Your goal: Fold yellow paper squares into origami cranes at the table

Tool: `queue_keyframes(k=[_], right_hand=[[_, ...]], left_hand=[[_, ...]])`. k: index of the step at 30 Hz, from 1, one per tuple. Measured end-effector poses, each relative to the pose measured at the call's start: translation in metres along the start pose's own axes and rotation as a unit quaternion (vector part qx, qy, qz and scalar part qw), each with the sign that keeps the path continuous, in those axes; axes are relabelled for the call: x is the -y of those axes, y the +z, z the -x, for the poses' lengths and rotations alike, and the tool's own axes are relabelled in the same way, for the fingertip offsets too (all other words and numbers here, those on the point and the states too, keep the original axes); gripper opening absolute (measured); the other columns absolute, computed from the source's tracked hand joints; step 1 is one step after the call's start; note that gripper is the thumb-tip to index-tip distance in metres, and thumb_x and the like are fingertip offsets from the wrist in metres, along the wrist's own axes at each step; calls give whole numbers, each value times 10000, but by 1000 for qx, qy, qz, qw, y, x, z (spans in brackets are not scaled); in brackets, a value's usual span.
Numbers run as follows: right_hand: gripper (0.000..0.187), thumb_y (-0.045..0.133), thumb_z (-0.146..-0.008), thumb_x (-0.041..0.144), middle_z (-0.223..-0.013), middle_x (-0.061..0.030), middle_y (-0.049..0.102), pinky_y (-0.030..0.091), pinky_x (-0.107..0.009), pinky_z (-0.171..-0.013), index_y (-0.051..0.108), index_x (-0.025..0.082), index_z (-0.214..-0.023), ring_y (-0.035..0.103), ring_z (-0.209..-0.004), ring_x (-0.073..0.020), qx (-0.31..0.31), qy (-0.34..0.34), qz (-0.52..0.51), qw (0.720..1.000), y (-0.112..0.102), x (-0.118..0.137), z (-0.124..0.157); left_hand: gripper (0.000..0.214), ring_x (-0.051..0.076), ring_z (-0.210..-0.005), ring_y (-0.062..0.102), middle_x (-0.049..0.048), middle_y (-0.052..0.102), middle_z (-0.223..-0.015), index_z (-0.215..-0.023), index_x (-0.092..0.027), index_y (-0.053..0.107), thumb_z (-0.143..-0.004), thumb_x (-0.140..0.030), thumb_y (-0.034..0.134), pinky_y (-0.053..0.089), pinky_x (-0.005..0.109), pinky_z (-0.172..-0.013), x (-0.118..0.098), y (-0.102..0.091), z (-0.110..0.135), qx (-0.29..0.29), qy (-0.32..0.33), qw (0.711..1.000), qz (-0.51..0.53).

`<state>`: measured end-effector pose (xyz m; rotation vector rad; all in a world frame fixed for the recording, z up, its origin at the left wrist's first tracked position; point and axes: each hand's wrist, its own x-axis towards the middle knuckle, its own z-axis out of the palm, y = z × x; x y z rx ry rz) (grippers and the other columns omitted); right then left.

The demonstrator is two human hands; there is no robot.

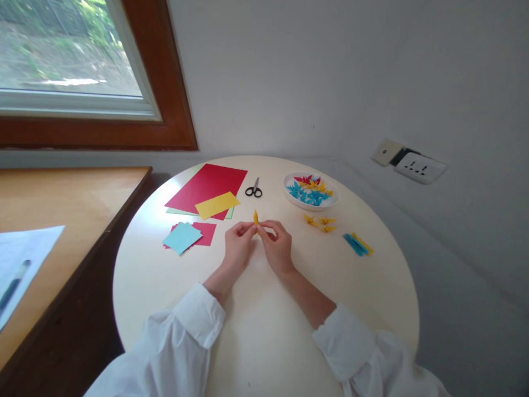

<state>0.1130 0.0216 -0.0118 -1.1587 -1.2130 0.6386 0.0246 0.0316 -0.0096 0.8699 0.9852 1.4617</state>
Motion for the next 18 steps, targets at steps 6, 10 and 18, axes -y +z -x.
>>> queue_keyframes(k=[6,10,18], right_hand=[[103,565,-759,248,-907,-64,621,526,-287,-683,642,186,-789,591,-878,-174,15,-43,-10,999,0,-2,2],[112,559,-763,224,-945,-72,647,527,-320,-744,655,190,-809,604,-909,-180,21,-71,11,997,0,-4,1],[135,550,-750,167,-927,-56,683,483,-348,-867,665,206,-809,622,-902,-171,13,-128,69,989,-2,-7,0]], left_hand=[[131,126,-647,587,13,646,-654,-665,-132,645,-580,-220,692,446,277,-699,-2,0,1,-8,3,1000,-5],[127,129,-663,585,23,650,-661,-666,-123,653,-584,-214,687,443,277,-710,-2,0,1,-4,2,1000,7],[143,116,-668,573,28,648,-672,-667,-114,661,-558,-199,697,434,267,-719,-1,1,0,-5,-28,998,57]])
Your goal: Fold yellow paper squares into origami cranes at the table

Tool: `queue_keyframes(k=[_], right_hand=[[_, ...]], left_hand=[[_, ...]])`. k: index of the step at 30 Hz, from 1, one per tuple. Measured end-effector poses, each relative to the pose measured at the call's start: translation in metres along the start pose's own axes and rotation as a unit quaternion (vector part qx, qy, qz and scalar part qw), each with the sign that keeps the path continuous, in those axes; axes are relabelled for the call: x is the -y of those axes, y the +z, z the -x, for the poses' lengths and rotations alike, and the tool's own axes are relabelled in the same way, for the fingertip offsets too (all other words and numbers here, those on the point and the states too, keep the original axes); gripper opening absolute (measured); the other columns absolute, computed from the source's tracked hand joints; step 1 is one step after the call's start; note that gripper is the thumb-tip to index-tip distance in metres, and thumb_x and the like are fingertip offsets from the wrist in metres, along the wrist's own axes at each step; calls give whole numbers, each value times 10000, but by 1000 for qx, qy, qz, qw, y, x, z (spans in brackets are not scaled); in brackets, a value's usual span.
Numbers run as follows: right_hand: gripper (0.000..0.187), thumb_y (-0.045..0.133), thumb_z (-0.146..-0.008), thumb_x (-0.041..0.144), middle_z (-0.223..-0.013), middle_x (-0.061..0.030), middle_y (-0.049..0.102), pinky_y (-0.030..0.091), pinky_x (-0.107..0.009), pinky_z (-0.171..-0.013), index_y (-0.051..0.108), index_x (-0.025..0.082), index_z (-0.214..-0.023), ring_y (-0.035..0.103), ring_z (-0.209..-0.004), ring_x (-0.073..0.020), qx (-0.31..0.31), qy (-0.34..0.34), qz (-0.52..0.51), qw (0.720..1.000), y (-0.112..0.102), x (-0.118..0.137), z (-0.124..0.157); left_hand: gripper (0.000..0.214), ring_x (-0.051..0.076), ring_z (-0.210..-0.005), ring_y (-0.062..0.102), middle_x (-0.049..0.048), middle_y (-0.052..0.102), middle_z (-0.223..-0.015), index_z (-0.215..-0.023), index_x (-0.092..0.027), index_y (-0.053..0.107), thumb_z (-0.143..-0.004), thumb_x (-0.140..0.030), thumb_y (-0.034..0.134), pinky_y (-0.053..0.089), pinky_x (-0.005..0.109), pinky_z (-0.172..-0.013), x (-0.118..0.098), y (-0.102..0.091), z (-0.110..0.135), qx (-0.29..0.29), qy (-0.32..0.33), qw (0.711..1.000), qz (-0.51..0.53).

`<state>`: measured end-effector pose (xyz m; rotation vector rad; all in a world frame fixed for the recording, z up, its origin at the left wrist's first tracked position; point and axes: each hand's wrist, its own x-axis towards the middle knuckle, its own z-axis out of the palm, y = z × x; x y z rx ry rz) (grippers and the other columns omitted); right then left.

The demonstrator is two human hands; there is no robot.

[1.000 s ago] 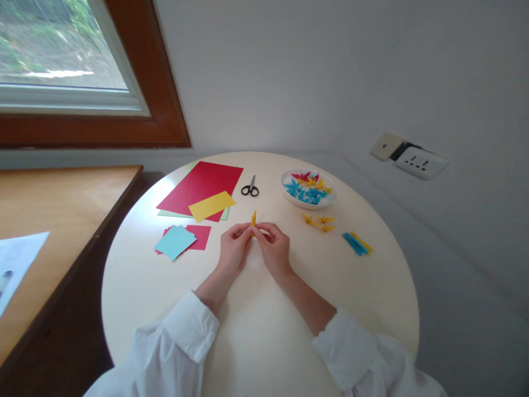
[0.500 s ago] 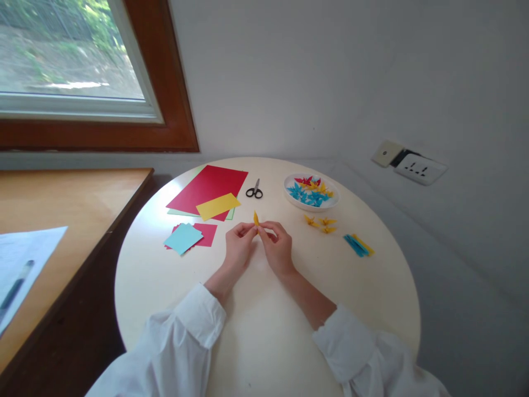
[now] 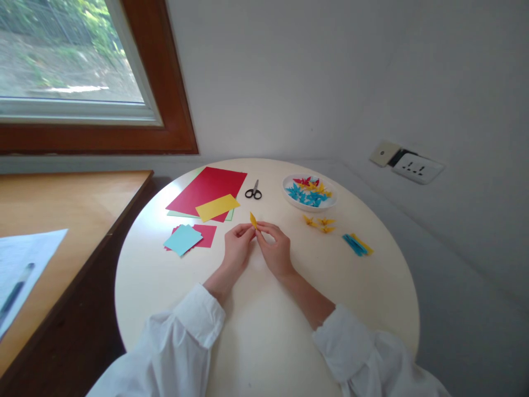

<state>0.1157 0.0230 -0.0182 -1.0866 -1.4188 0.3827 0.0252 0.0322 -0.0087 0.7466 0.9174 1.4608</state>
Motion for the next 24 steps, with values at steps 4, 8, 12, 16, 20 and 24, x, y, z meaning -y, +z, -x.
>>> queue_keyframes(k=[4,8,12,16,20,24], right_hand=[[126,556,-743,166,-908,-66,684,493,-347,-838,665,191,-800,626,-885,-176,-4,21,-17,1000,0,0,0],[132,557,-745,176,-924,-70,677,513,-328,-776,669,186,-814,623,-898,-181,7,63,-65,996,1,-2,0],[135,565,-739,185,-925,-69,674,520,-307,-749,676,182,-814,624,-894,-178,7,94,-107,990,2,-4,0],[123,582,-725,192,-920,-66,672,521,-307,-744,681,185,-797,624,-883,-180,2,104,-127,986,3,-4,0],[110,597,-713,195,-912,-63,675,522,-307,-735,687,190,-778,625,-879,-181,3,116,-145,983,3,-4,-1],[94,616,-696,202,-904,-62,680,523,-300,-719,689,189,-755,629,-880,-184,10,147,-172,974,2,-4,-1]], left_hand=[[110,118,-660,566,19,639,-655,-653,-124,659,-572,-194,686,428,263,-700,-1,0,1,-4,26,999,-35],[84,141,-717,586,38,663,-704,-654,-129,667,-598,-192,669,431,282,-740,-1,0,1,-1,62,995,-77],[103,178,-804,608,74,684,-817,-651,-126,662,-605,-218,672,445,313,-779,1,-1,0,-6,71,994,-81],[129,197,-834,615,91,686,-855,-674,-125,666,-614,-239,674,457,327,-783,2,-2,-1,-1,74,993,-89],[117,201,-830,622,95,690,-849,-664,-125,666,-612,-229,672,463,332,-787,2,-4,-2,-5,86,990,-110],[96,200,-819,630,93,694,-845,-641,-130,661,-620,-223,661,469,333,-785,5,-6,-5,-8,101,987,-125]])
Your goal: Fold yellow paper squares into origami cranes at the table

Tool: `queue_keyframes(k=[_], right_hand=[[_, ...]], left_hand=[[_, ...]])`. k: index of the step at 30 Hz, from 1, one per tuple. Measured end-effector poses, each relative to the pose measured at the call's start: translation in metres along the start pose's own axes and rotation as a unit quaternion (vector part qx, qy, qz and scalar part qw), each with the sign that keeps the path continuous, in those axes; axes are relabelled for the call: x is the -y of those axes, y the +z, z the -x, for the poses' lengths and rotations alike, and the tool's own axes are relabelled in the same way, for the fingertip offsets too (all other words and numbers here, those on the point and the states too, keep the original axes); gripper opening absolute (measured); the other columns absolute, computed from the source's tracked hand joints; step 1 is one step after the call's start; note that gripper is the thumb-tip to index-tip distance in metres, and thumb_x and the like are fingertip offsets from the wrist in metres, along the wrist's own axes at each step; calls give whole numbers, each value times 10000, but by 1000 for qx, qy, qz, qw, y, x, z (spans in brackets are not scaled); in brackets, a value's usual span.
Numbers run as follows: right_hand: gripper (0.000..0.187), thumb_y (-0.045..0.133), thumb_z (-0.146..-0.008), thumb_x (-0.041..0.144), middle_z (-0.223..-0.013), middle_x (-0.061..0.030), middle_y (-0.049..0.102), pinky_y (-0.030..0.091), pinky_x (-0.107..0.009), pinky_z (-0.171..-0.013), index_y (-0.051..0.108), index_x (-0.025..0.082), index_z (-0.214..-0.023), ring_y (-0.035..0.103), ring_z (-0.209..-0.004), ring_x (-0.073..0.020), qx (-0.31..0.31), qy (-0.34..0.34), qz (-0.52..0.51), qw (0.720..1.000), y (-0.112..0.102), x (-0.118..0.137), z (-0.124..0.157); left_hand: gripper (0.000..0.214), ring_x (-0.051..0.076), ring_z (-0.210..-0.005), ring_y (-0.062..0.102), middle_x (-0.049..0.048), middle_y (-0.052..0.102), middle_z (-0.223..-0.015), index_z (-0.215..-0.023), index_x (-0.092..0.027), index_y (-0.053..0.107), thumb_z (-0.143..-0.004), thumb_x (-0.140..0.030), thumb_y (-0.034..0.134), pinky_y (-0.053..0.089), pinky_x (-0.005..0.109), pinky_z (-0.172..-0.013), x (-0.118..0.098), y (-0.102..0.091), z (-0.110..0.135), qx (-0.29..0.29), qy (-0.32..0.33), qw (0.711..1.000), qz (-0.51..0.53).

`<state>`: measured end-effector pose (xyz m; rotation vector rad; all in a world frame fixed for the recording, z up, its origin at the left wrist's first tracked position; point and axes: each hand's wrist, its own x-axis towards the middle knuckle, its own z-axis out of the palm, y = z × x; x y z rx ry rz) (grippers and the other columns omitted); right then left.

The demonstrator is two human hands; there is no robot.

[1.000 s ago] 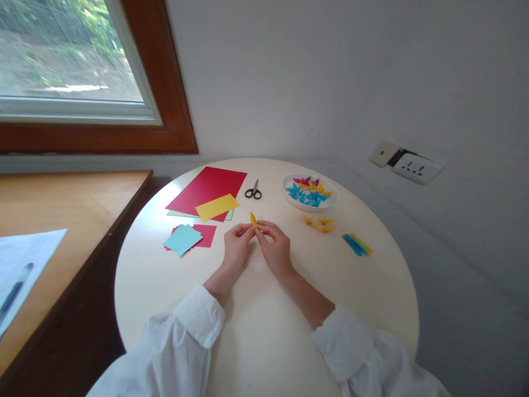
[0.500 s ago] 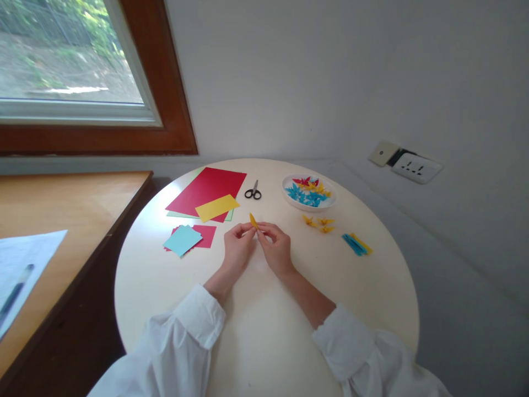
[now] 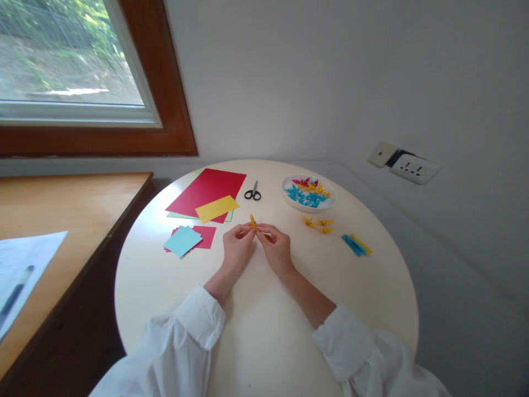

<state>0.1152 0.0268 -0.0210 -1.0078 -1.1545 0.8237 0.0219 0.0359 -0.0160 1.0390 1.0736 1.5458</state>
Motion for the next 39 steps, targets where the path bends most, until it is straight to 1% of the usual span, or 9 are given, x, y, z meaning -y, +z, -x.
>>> queue_keyframes(k=[5,10,19,26,32,39], right_hand=[[102,626,-680,207,-902,-64,688,521,-305,-723,693,184,-755,636,-872,-190,1,27,-10,1000,0,0,-1],[109,630,-666,208,-883,-66,697,519,-319,-719,697,178,-747,640,-855,-202,3,46,-12,999,0,1,-2],[91,623,-670,215,-857,-55,697,522,-301,-698,687,185,-727,639,-835,-186,-9,18,12,1000,1,3,0],[94,616,-683,217,-872,-57,691,525,-301,-705,688,186,-736,633,-851,-184,-9,6,18,1000,1,1,-1],[96,612,-687,225,-857,-50,692,522,-298,-699,682,187,-739,633,-836,-180,-7,1,15,1000,1,0,-1],[85,615,-668,231,-789,-38,690,517,-290,-675,660,175,-714,633,-786,-177,-16,30,19,999,0,1,-1]], left_hand=[[102,208,-833,633,102,693,-882,-638,-131,670,-621,-231,660,474,334,-784,4,-1,-2,-2,6,1000,-16],[87,209,-819,636,97,695,-863,-635,-135,676,-624,-215,642,476,330,-770,5,-2,-2,-5,15,999,-44],[92,199,-799,635,88,697,-830,-657,-135,688,-624,-201,633,478,315,-760,-1,0,1,-17,18,998,-59],[101,195,-765,637,75,702,-778,-676,-137,693,-620,-197,634,478,314,-737,-2,0,1,-21,19,998,-61],[122,184,-746,628,72,693,-764,-689,-125,681,-615,-214,644,467,311,-733,-1,0,1,-25,-5,999,-42],[132,158,-695,604,47,674,-707,-684,-124,668,-604,-228,666,451,289,-698,0,0,1,-15,-27,999,-18]])
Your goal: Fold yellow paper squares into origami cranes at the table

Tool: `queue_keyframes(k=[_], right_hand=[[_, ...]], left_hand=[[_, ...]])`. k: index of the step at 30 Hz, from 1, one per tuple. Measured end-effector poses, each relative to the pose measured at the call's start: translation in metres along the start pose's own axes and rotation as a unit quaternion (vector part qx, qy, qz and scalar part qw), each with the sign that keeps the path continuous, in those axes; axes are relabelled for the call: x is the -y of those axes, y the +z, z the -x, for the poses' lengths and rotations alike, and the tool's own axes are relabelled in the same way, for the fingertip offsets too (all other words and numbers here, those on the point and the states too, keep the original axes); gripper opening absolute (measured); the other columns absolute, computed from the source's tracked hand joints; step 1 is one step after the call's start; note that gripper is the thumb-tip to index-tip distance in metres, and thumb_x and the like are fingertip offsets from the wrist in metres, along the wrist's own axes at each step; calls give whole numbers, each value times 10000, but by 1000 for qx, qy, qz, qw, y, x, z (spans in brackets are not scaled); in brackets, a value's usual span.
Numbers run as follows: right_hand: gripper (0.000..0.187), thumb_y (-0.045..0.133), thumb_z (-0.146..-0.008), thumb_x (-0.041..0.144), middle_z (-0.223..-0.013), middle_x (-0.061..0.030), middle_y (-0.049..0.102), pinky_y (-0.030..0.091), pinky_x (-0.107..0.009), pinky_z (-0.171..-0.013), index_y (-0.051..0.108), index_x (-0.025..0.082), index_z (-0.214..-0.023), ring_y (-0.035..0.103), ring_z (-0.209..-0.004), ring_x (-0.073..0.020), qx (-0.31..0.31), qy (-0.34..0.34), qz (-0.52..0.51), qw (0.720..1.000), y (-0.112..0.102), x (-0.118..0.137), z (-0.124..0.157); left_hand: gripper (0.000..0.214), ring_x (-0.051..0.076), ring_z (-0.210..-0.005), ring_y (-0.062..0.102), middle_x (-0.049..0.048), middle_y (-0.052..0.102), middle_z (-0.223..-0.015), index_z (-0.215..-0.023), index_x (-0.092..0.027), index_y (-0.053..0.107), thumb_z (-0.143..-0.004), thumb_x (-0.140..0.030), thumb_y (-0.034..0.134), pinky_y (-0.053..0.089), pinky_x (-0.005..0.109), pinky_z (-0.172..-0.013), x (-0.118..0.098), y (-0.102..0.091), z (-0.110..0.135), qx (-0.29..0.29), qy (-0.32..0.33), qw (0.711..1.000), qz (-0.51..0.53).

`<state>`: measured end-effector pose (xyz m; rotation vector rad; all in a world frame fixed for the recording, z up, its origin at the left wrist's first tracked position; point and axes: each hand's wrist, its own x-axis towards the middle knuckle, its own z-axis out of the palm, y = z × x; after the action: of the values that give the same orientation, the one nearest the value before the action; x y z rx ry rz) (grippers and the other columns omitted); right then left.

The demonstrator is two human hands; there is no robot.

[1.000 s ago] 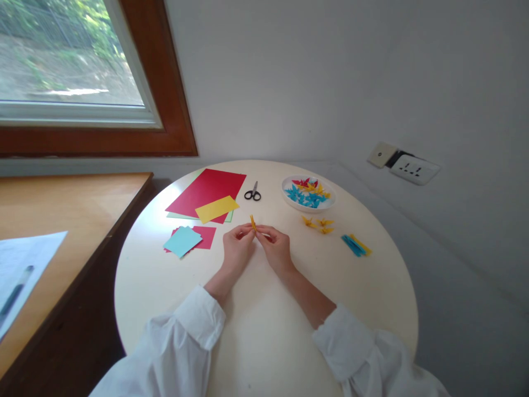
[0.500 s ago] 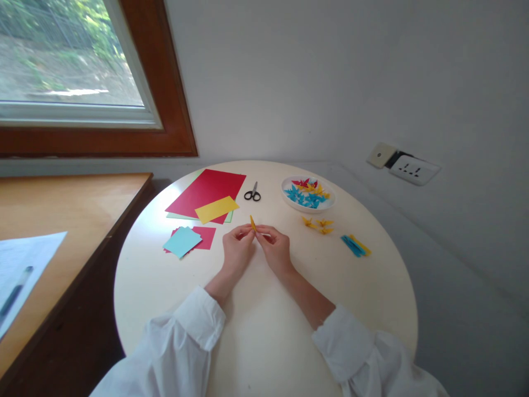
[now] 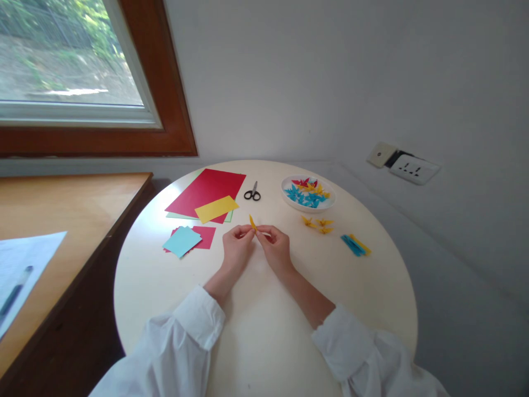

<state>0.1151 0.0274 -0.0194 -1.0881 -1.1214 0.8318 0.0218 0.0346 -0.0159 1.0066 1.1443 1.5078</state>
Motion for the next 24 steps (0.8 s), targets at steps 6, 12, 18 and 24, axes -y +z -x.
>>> queue_keyframes(k=[6,12,18,24], right_hand=[[98,615,-667,246,-787,-35,685,516,-286,-662,654,180,-728,629,-787,-178,1,11,6,1000,0,1,0],[88,612,-668,240,-833,-41,678,520,-288,-676,655,186,-723,623,-823,-178,0,-3,11,1000,1,3,2],[71,607,-669,229,-832,-41,667,520,-284,-687,646,181,-704,620,-822,-170,-3,-10,7,1000,1,2,1],[94,611,-669,244,-804,-38,673,522,-285,-670,651,179,-724,625,-790,-171,4,-5,14,1000,0,1,1]], left_hand=[[117,144,-673,591,34,664,-690,-674,-129,661,-605,-223,666,441,272,-679,-2,0,0,1,0,1000,9],[124,153,-662,598,38,672,-687,-688,-133,669,-618,-234,657,441,273,-656,1,-1,0,7,12,1000,-12],[94,133,-627,570,17,645,-645,-652,-134,647,-612,-219,648,422,257,-629,-1,0,0,0,11,1000,-19],[80,114,-579,535,-12,599,-587,-607,-138,613,-582,-202,654,401,248,-608,-5,1,2,-1,-9,1000,4]])
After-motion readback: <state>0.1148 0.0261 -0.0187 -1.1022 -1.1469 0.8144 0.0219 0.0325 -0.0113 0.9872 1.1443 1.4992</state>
